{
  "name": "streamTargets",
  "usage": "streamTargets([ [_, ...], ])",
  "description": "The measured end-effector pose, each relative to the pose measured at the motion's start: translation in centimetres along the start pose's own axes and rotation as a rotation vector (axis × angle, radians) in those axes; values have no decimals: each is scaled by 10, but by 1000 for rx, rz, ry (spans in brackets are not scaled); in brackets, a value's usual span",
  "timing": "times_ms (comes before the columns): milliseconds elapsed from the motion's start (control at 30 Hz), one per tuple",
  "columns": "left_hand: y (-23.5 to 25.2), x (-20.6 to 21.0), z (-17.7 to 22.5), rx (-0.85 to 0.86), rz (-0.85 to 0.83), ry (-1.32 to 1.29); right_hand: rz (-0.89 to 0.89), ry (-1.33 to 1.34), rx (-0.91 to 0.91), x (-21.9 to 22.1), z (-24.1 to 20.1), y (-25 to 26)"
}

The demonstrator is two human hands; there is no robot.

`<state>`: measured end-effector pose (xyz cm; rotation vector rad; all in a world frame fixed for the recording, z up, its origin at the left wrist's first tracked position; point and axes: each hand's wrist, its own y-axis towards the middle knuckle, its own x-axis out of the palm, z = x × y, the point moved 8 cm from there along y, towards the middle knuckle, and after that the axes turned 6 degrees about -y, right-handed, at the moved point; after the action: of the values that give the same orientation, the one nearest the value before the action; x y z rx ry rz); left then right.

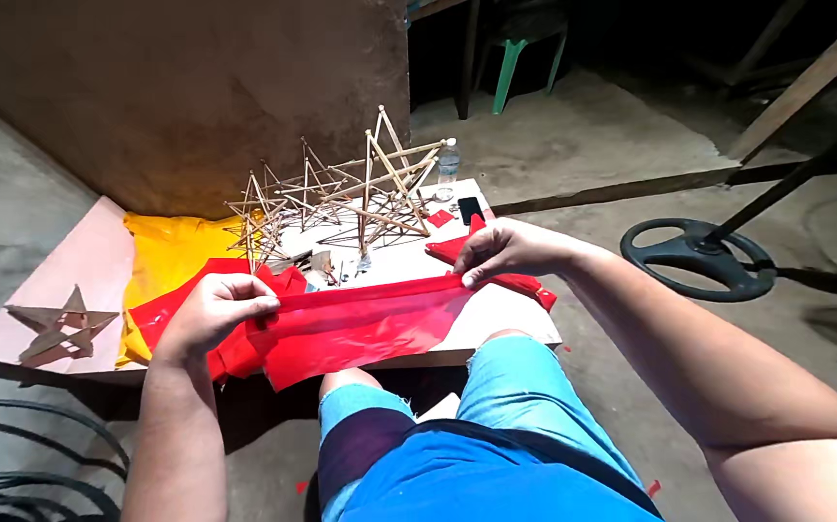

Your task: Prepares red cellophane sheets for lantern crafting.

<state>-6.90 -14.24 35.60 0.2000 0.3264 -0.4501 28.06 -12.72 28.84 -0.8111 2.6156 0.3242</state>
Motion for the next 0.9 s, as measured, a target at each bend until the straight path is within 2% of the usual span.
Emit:
streamTargets([
  [67,2,6,3,6,-18,61,-46,-116,81,1,16,-4],
  [133,4,9,7,2,-19,141,-92,-434,214,-6,39,-6],
  [200,5,11,12,10,-37,190,-70,-752,330,-17,63,-5],
  [233,7,14,14,20,-60,215,-23,-800,330,-19,61,-2],
  [333,19,35,16,35,-149,321,100,-659,66,12,14,21],
  [433,29,57,20,39,-243,413,38,-494,-133,68,-22,52],
  [567,31,66,24,18,-309,519,-98,-357,-193,110,-40,71],
  [733,27,65,23,69,-368,538,-106,-256,-202,119,-38,78],
  [900,31,73,21,108,-418,532,-103,-227,-317,121,-47,77],
])
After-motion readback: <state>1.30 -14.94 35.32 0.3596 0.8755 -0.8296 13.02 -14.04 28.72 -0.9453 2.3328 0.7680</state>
